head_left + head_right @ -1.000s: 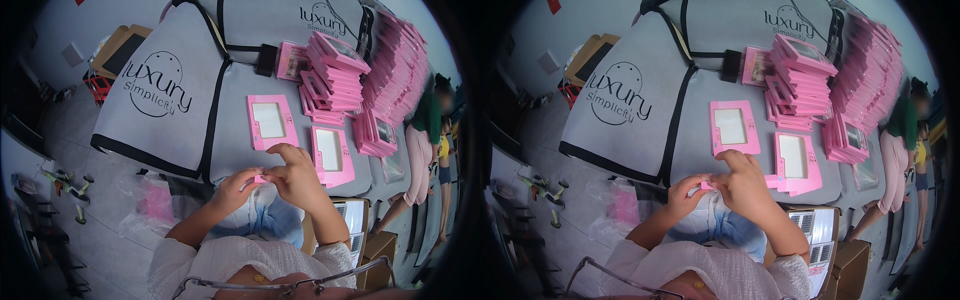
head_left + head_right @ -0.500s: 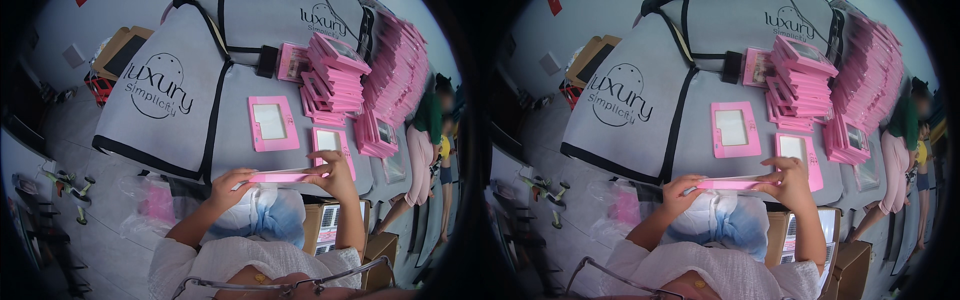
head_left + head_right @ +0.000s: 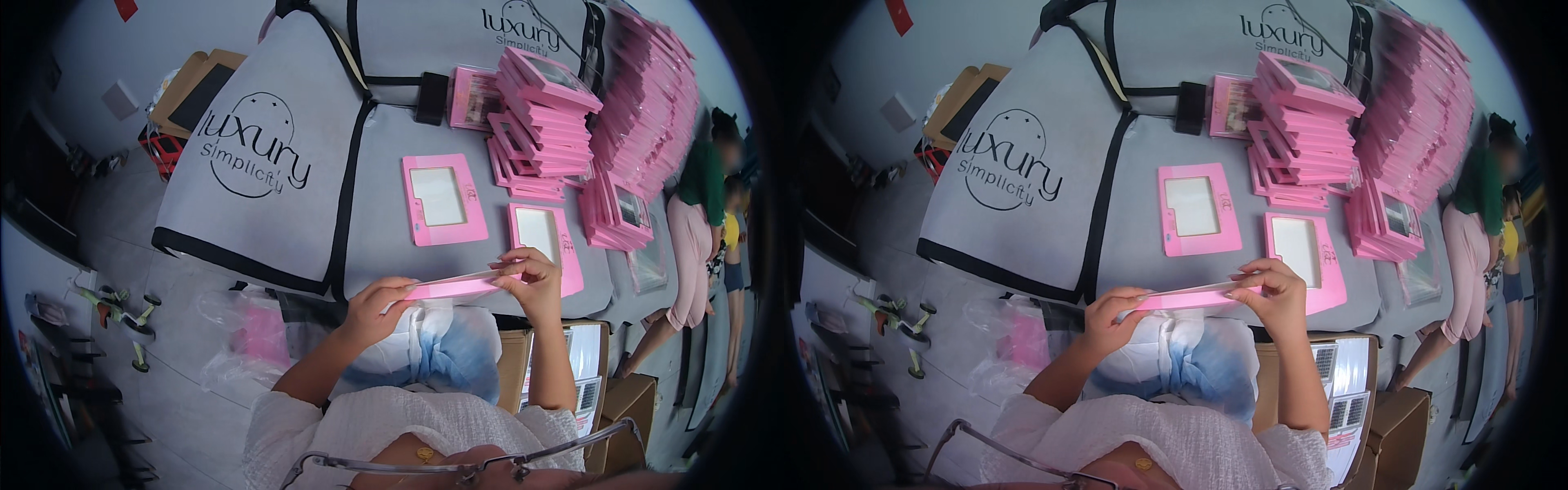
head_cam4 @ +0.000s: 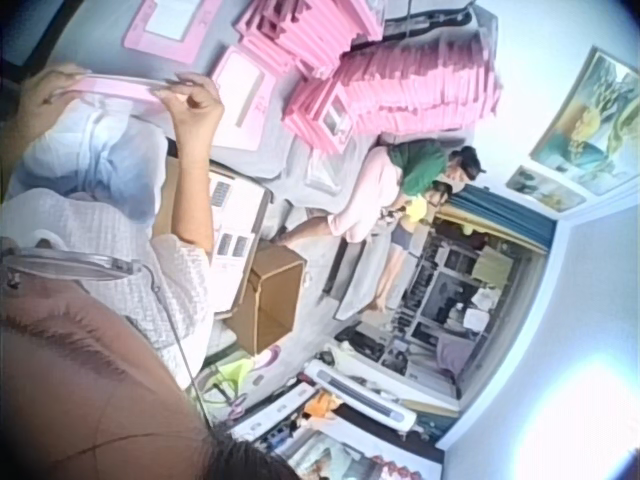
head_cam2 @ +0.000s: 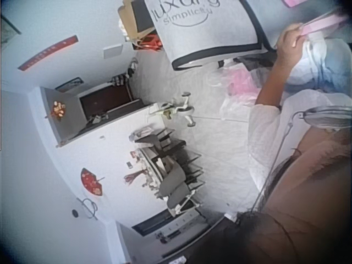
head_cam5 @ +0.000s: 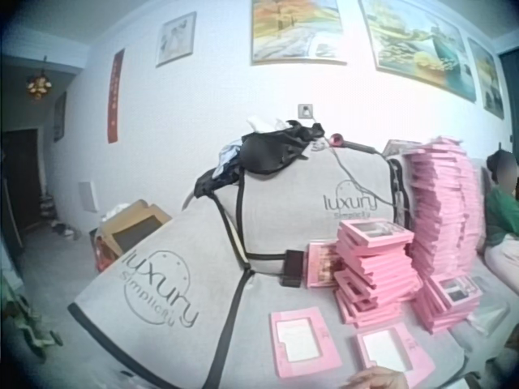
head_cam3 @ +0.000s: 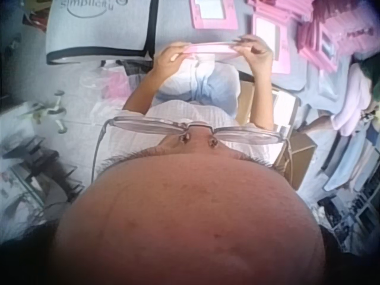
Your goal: The person applies stickers to the mirror centers of pink frames, first assembling the frames from flat components and then individually placing square holographic stickers onto each mirror surface.
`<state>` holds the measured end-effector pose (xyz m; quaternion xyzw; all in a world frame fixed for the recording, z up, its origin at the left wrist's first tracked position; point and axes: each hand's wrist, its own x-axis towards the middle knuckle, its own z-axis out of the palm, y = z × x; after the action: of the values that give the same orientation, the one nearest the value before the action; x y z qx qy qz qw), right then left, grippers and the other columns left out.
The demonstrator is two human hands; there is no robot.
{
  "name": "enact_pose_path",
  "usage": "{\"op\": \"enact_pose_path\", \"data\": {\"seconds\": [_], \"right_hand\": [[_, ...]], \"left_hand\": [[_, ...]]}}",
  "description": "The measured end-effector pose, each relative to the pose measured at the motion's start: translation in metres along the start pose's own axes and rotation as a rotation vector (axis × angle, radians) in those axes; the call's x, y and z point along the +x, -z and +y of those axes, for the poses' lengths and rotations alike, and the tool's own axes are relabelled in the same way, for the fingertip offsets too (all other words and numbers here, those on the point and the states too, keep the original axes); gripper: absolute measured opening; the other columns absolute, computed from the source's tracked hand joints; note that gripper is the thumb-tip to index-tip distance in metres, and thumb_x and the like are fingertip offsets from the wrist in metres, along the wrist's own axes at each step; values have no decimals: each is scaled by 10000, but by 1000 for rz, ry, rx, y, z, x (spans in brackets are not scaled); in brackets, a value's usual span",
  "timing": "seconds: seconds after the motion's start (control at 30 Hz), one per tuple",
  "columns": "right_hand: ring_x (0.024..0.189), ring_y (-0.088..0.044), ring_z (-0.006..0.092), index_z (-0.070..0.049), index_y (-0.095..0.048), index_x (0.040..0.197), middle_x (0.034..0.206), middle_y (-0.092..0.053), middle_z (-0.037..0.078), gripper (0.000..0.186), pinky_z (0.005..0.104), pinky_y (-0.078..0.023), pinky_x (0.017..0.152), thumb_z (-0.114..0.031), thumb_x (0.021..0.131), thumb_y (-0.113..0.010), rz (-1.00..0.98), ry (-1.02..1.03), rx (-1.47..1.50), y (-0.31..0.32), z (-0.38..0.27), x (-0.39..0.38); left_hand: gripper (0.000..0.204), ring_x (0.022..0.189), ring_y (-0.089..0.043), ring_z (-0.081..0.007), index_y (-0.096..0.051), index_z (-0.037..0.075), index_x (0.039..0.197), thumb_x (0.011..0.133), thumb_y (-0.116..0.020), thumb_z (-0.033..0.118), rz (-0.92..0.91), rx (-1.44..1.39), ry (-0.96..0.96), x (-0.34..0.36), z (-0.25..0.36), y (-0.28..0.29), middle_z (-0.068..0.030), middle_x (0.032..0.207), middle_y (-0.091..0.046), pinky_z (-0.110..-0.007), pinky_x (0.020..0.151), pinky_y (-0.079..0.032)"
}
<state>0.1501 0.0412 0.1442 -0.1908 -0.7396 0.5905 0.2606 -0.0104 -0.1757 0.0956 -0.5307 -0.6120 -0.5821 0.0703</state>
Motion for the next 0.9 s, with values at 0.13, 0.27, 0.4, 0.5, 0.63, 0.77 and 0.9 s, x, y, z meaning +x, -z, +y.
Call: {"op": "enact_pose_path", "data": {"seconds": [0.13,0.27,0.4,0.5,0.63,0.77,0.9], "right_hand": [[894,-660,256,38,-690,840,987,-627,124,76,318,-538,801,-31,811,-696,70,126,180,-5,14,-8],[888,-656,248,42,-669,1005,962,-648,150,184,360,-509,852,-85,921,-564,121,111,394,-14,30,-9],[855,-653,219,16,-499,1285,971,-643,138,369,328,-497,859,-27,919,-526,160,-49,391,-22,15,-5],[884,-636,208,0,-339,1411,1032,-619,131,518,313,-471,893,-17,922,-508,118,-47,412,-22,9,2],[1077,-555,222,0,-260,1445,1194,-540,125,603,343,-394,999,-37,909,-534,201,-26,595,-18,36,9],[1257,-429,252,-8,-212,1467,1367,-433,123,719,384,-305,1083,-71,869,-606,16,177,-89,-15,63,-14],[1245,-457,201,-6,-376,1411,1377,-473,142,632,326,-335,1053,-46,838,-639,115,-82,-21,-7,57,-19]], "left_hand": [[263,871,-675,-248,-605,8,921,712,-747,-61,13,-22,-11,-4,-5,-2,-132,1002,-655,-293,746,-556],[293,885,-675,-264,-589,12,954,718,-745,-62,8,-37,-18,-5,-6,-2,-140,1012,-654,-303,749,-555],[288,880,-675,-273,-594,10,969,729,-734,-68,6,-40,-14,-4,-2,-5,-156,1003,-654,-304,758,-550],[333,900,-669,-273,-585,7,1051,753,-707,-78,-41,-14,16,-3,1,-7,-175,1019,-653,-304,771,-544],[453,969,-646,-226,-525,20,1237,810,-656,-56,22,2,159,-11,-17,-3,-149,1124,-631,-293,790,-539],[459,1022,-607,-171,-461,-6,1301,867,-602,-57,273,-465,372,10,-23,1,-130,1169,-606,-279,844,-507],[420,1117,-561,-203,-361,-21,1381,989,-457,98,80,-633,676,36,-31,-3,-127,1209,-556,-334,968,-449]]}}
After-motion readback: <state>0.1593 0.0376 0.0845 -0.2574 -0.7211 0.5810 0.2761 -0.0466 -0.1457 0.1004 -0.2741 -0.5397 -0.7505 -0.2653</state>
